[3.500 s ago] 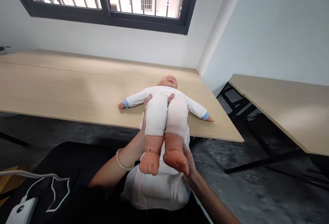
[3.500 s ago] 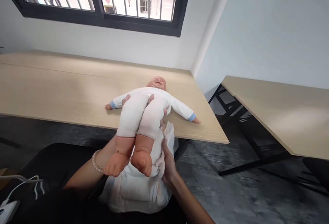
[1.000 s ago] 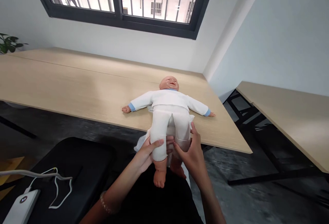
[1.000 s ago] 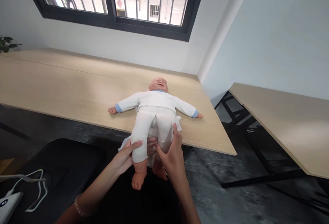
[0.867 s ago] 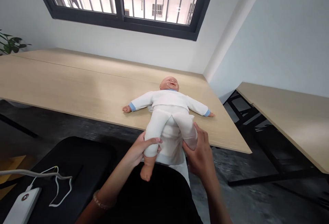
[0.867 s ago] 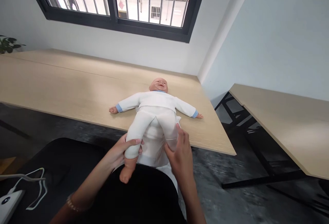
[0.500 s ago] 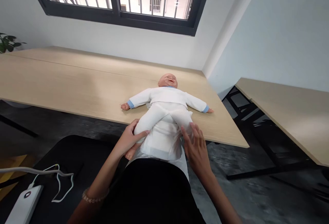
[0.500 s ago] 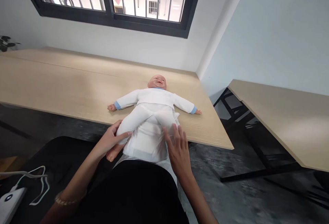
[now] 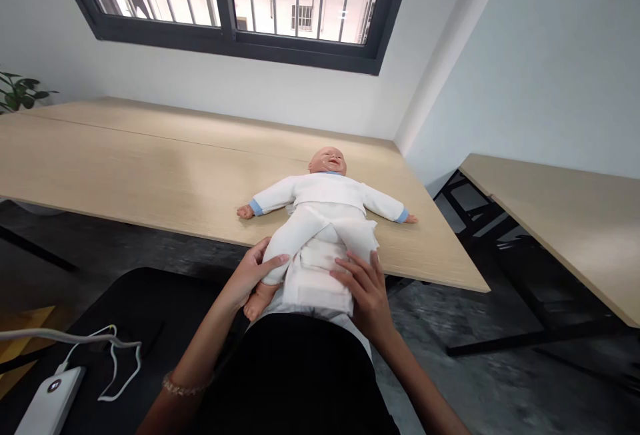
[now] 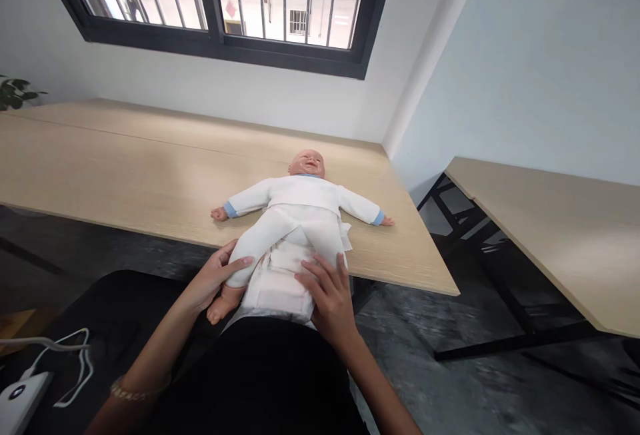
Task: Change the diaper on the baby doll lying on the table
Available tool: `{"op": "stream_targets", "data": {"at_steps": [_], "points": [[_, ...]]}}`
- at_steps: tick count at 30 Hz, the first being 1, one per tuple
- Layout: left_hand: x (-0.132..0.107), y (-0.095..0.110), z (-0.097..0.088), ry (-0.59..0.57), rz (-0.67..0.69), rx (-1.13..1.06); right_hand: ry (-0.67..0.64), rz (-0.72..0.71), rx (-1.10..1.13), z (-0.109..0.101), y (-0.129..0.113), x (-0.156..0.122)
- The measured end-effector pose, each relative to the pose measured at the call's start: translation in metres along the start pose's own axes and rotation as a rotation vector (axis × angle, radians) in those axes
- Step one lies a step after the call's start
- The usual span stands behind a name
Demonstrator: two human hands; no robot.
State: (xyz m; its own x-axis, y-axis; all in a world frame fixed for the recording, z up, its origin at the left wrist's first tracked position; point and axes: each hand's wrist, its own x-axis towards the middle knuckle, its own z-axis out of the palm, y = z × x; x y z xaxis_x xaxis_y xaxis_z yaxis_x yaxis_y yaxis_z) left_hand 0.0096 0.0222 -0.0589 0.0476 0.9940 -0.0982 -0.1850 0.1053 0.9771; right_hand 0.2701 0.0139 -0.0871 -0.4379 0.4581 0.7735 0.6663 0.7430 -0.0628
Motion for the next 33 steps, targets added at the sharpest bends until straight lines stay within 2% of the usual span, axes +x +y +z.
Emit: {"op": "stream_targets", "data": {"at_steps": [4, 6, 10, 13, 16, 19, 21, 23, 25, 26, 28, 30, 33], "points": [[0.003, 0.0, 0.0, 0.018, 0.014, 0.004, 0.045, 0.129, 0.145, -0.017, 0.012, 0.035], [0.003, 0.001, 0.003, 0.027, 0.013, 0.03, 0.048, 0.246, 0.185, -0.02, 0.02, 0.059], [-0.001, 0.001, 0.015, 0.036, 0.036, 0.079, 0.018, 0.487, 0.284, -0.011, 0.046, 0.109], [-0.006, -0.004, 0.023, 0.033, 0.013, 0.098, -0.009, 0.599, 0.417, 0.003, 0.066, 0.131], [-0.006, -0.012, 0.028, 0.027, 0.011, 0.113, -0.009, 0.714, 0.534, 0.014, 0.081, 0.135], [-0.003, -0.018, 0.027, 0.017, 0.031, 0.154, 0.071, 0.844, 0.601, 0.019, 0.09, 0.131], [-0.002, -0.018, 0.024, -0.003, 0.044, 0.191, 0.107, 0.939, 0.665, 0.02, 0.093, 0.13], [-0.003, -0.013, 0.02, -0.054, 0.042, 0.283, 0.088, 1.007, 0.723, 0.02, 0.093, 0.13], [-0.005, -0.003, 0.017, -0.075, 0.056, 0.477, 0.035, 1.016, 0.744, 0.018, 0.092, 0.133], [-0.005, 0.004, 0.017, -0.044, 0.094, 0.586, 0.014, 1.003, 0.738, 0.017, 0.09, 0.135], [-0.001, 0.018, 0.021, 0.095, 0.231, 0.745, 0.001, 0.971, 0.712, 0.015, 0.085, 0.139], [0.011, 0.03, 0.028, 0.21, 0.385, 0.767, 0.024, 0.937, 0.695, 0.015, 0.081, 0.143], [0.041, 0.039, 0.042, 0.145, 0.454, 0.648, 0.056, 0.911, 0.735, 0.016, 0.075, 0.146]]}}
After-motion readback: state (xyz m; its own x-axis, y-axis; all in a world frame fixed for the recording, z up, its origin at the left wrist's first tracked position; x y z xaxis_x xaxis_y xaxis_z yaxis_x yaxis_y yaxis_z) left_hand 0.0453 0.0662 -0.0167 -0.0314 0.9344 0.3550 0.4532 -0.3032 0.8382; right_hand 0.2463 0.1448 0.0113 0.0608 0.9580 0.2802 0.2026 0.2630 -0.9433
